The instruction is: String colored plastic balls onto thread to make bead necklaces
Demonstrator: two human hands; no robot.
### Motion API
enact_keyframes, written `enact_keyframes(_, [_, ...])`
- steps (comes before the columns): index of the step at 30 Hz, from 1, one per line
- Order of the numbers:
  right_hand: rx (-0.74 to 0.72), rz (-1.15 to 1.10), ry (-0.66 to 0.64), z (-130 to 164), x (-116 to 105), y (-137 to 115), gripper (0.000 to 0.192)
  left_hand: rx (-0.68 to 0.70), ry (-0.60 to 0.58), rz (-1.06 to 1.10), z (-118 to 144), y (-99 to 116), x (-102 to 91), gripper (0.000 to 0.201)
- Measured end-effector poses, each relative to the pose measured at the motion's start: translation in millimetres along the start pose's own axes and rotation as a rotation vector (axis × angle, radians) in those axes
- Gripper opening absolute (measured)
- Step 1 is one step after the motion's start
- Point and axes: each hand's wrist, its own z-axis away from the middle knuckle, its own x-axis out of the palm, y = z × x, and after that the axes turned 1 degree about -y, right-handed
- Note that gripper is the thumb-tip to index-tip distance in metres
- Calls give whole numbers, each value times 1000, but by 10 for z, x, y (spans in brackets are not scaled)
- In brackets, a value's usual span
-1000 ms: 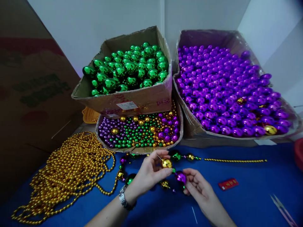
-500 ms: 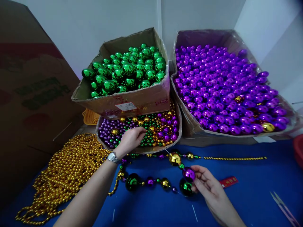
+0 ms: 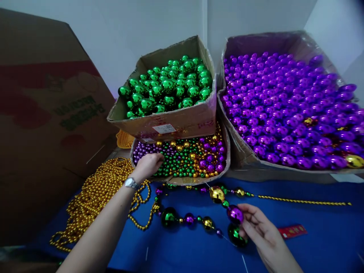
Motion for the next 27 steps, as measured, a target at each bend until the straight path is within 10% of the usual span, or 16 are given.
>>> enact_keyframes(19, [-52,-7,8,3,0,-84,28,53,53,-109,-517,384,240,32])
enact_keyframes(27, [-81,-37,50,13,-86,-93,27,35,205,122,-339,568,9,32])
